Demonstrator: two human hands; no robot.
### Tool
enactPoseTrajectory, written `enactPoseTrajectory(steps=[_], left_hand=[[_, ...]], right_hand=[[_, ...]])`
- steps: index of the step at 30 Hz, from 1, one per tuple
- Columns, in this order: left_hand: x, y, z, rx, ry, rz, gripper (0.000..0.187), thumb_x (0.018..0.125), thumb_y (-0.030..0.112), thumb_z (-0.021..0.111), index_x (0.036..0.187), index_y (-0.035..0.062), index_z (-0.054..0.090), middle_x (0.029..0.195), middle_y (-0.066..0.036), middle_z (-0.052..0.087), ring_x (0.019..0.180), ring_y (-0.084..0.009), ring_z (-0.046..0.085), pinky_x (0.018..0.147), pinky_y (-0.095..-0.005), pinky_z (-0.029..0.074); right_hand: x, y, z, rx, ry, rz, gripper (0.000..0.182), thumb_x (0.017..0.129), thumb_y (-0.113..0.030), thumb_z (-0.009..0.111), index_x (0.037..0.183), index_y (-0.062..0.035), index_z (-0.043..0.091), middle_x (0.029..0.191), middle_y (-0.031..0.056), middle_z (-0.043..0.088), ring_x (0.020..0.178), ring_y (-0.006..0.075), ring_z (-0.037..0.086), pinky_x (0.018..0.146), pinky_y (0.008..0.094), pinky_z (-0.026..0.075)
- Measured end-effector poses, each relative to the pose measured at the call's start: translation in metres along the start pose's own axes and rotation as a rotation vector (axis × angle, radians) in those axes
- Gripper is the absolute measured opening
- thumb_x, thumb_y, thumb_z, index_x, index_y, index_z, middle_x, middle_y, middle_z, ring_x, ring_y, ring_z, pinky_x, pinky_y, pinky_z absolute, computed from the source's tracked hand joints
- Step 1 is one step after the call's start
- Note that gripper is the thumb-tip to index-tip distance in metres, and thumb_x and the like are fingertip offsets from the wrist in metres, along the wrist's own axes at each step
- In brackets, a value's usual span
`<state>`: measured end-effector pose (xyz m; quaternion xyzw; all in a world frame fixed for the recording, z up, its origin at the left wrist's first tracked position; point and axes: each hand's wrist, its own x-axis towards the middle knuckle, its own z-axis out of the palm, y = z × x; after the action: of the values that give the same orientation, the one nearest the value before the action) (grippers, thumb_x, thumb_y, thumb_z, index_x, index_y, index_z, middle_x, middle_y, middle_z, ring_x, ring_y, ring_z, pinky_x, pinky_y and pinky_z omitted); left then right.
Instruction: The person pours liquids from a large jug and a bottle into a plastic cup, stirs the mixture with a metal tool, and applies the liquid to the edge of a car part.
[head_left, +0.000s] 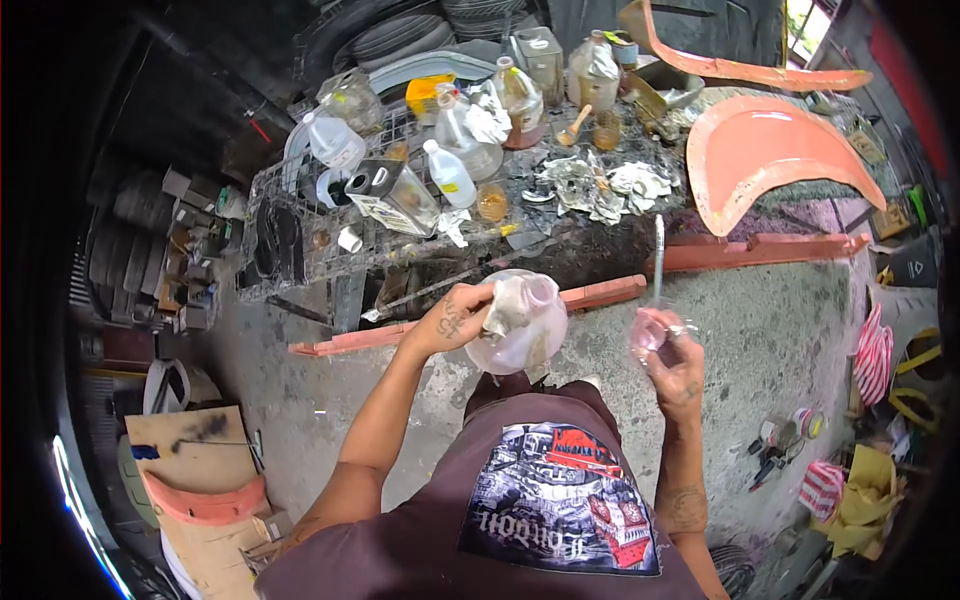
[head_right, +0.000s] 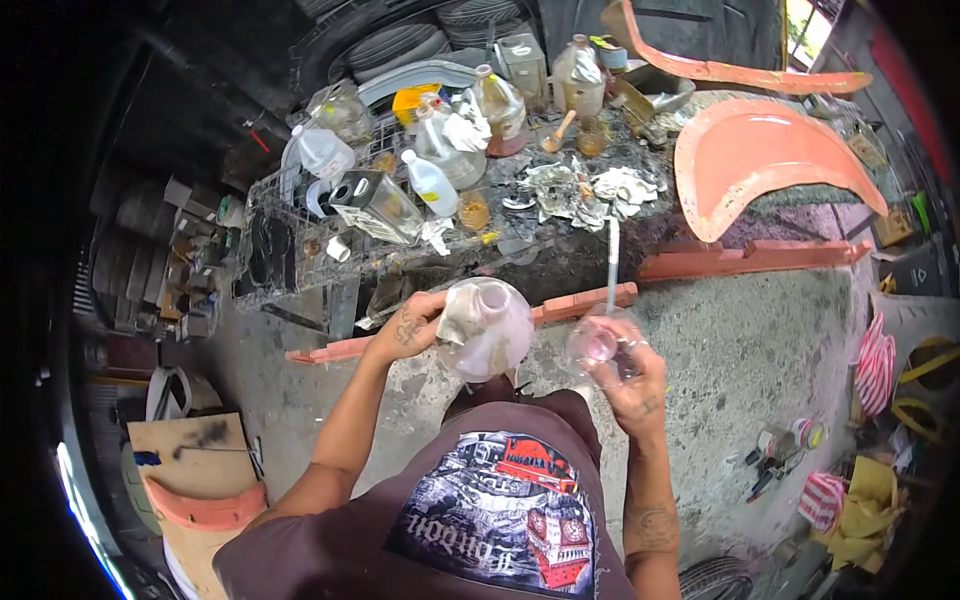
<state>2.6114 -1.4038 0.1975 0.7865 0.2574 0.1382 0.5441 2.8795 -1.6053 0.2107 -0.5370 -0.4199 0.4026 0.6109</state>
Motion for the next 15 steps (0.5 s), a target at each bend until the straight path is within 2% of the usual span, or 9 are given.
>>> enactPoseTrajectory(steps=[1, 2, 4, 5, 7, 10, 12, 14, 15], left_hand=[[-0.006, -0.004, -0.003, -0.087, 0.083, -0.053, 0.033, 0.092, 0.005, 0.059, 0.123, 0.0014, 0.065, 0.095, -0.002, 0.073, 0.085, -0.0075, 0.062, 0.077, -0.0282, 0.052], [-0.006, -0.006, -0.01, -0.089, 0.088, -0.048, 0.033, 0.092, 0.005, 0.059, 0.123, 0.0014, 0.065, 0.095, -0.002, 0.073, 0.085, -0.0075, 0.062, 0.077, -0.0282, 0.052], [-0.01, -0.012, -0.035, -0.232, 0.33, -0.118, 0.03, 0.091, 0.001, 0.057, 0.119, 0.0026, 0.068, 0.103, 0.0, 0.073, 0.092, -0.0083, 0.064, 0.084, -0.0263, 0.052], [-0.01, -0.014, -0.054, -0.204, 0.402, -0.076, 0.027, 0.089, 0.002, 0.06, 0.114, 0.0041, 0.071, 0.103, -0.001, 0.073, 0.093, -0.01, 0.066, 0.084, -0.0273, 0.053], [0.0, -0.012, -0.086, -0.475, 0.581, 0.068, 0.025, 0.086, 0.007, 0.062, 0.108, -0.0005, 0.07, 0.104, -0.005, 0.073, 0.092, -0.0152, 0.069, 0.084, -0.0302, 0.054], [0.02, 0.026, -0.133, -0.471, 0.959, 0.068, 0.025, 0.091, 0.002, 0.057, 0.115, -0.0021, 0.065, 0.106, -0.008, 0.069, 0.091, -0.0172, 0.067, 0.08, -0.0307, 0.055], [0.039, 0.03, -0.183, -0.526, 1.088, 0.214, 0.031, 0.096, 0.007, 0.06, 0.125, -0.0038, 0.056, 0.117, -0.012, 0.065, 0.097, -0.0209, 0.067, 0.082, -0.0351, 0.057], [0.054, 0.048, -0.231, -0.471, 1.097, 0.335, 0.029, 0.099, 0.01, 0.059, 0.124, -0.0041, 0.056, 0.115, -0.013, 0.065, 0.098, -0.0233, 0.068, 0.081, -0.037, 0.059], [0.065, 0.044, -0.262, -0.453, 1.105, 0.419, 0.027, 0.098, 0.013, 0.061, 0.119, -0.0035, 0.06, 0.109, -0.012, 0.068, 0.093, -0.0217, 0.069, 0.075, -0.0366, 0.06]], right_hand=[[0.0, 0.003, -0.002, 0.01, 0.033, 0.018, 0.043, 0.083, -0.002, 0.074, 0.125, 0.0033, 0.063, 0.119, 0.0087, 0.063, 0.111, 0.0181, 0.06, 0.098, 0.032, 0.047], [0.0, 0.006, -0.003, 0.018, 0.071, 0.034, 0.044, 0.083, -0.002, 0.074, 0.125, 0.0029, 0.064, 0.118, 0.0077, 0.063, 0.11, 0.0168, 0.06, 0.098, 0.0312, 0.046], [-0.003, 0.01, 0.0, -0.009, 0.117, 0.032, 0.042, 0.084, -0.002, 0.073, 0.125, 0.0036, 0.063, 0.119, 0.0065, 0.062, 0.11, 0.0164, 0.059, 0.097, 0.0306, 0.046], [-0.006, 0.015, 0.002, 0.027, 0.168, 0.082, 0.042, 0.085, -0.002, 0.073, 0.125, 0.0042, 0.063, 0.119, 0.0065, 0.063, 0.11, 0.0164, 0.059, 0.097, 0.0306, 0.046], [-0.012, 0.026, 0.003, 0.01, 0.267, 0.129, 0.042, 0.087, -0.005, 0.073, 0.126, 0.0056, 0.063, 0.118, 0.0066, 0.063, 0.108, 0.0165, 0.06, 0.095, 0.03, 0.047], [-0.02, 0.024, 0.017, 0.083, 0.396, 0.151, 0.044, 0.087, -0.006, 0.074, 0.128, 0.0051, 0.062, 0.116, 0.0067, 0.064, 0.106, 0.0165, 0.061, 0.091, 0.0299, 0.05], [-0.024, 0.022, 0.023, -0.032, 0.42, 0.118, 0.046, 0.087, -0.007, 0.075, 0.129, 0.0051, 0.062, 0.114, 0.0069, 0.065, 0.102, 0.0165, 0.062, 0.087, 0.0302, 0.052], [-0.029, 0.025, 0.031, -0.064, 0.539, 0.085, 0.047, 0.088, -0.008, 0.075, 0.13, 0.0051, 0.061, 0.114, 0.0078, 0.065, 0.1, 0.0167, 0.062, 0.086, 0.0321, 0.054], [-0.033, 0.028, 0.03, -0.076, 0.553, 0.083, 0.048, 0.088, -0.011, 0.075, 0.131, 0.0047, 0.061, 0.113, 0.0096, 0.065, 0.095, 0.0163, 0.062, 0.083, 0.0322, 0.053]])
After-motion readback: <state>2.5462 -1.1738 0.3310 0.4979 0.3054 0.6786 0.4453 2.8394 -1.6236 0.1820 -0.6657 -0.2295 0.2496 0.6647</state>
